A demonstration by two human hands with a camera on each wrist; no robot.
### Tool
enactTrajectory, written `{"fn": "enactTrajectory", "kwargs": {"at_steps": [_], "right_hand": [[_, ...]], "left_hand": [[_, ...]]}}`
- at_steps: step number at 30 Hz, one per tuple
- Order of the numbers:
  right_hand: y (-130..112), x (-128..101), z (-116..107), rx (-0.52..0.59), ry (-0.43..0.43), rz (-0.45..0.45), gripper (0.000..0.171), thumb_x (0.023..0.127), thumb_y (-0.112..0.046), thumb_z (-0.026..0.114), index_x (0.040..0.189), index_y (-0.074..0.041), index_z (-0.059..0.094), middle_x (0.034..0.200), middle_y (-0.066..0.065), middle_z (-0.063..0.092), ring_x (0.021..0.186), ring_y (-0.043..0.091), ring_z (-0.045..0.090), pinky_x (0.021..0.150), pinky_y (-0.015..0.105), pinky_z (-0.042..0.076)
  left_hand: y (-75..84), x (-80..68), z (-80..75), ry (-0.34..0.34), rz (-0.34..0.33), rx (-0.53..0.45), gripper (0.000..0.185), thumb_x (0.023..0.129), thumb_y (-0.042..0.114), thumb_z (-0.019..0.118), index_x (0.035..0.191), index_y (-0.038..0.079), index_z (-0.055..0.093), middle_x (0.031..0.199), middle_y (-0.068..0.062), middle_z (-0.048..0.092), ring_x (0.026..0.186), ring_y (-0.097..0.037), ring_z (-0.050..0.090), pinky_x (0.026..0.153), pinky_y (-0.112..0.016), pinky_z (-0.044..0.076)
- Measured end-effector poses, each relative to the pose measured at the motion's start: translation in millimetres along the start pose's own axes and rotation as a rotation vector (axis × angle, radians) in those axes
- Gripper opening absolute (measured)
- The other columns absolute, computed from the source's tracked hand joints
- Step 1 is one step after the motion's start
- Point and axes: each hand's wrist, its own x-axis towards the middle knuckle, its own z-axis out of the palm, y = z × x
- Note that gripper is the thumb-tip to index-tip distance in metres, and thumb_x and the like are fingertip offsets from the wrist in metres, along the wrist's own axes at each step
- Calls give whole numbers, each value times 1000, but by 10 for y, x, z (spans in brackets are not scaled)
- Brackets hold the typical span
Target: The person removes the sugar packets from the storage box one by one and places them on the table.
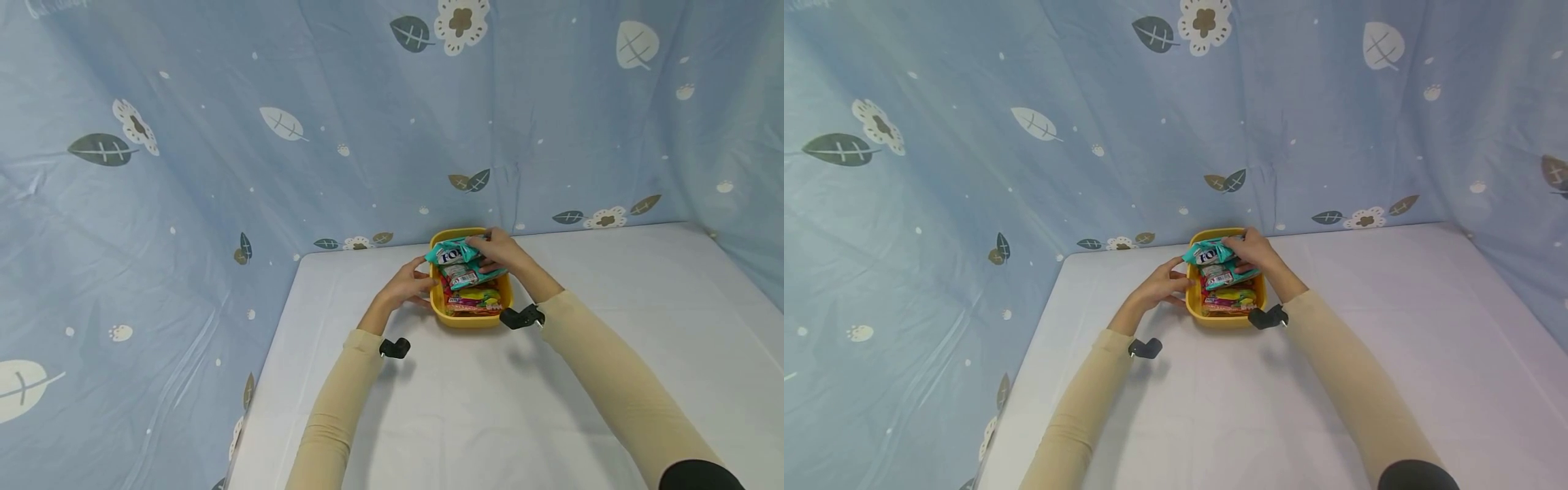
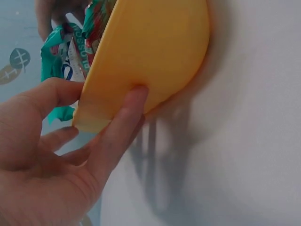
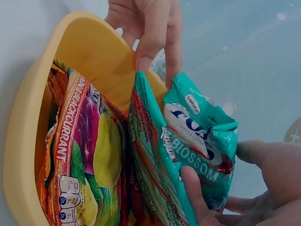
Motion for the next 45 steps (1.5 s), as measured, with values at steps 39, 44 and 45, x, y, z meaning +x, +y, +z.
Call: {"fn": "enactTrajectory", "kwargs": {"at_steps": [39,44,45], "right_hand": [[5,179,135,261,-6,17,72,101,-26,54,156,1,15,143,28,39,97,23,67,87,30,63],[31,187,124,251,16,51,74,101,-28,55,157,-3,15,147,26,38,115,26,55,88,28,61],[28,188,121,263,15,57,73,101,-27,55,157,-4,15,148,25,38,118,28,54,89,29,61]], "left_hand": [[60,-14,-44,-21,-66,-62,82,91,5,66,156,32,25,137,-23,55,101,-30,69,75,-45,65],[52,-22,-41,-22,-66,-60,82,90,4,65,156,32,25,138,-24,55,104,-32,68,73,-43,65],[54,-23,-42,-21,-65,-59,82,90,4,65,156,32,25,137,-24,55,104,-32,68,72,-42,65]]}}
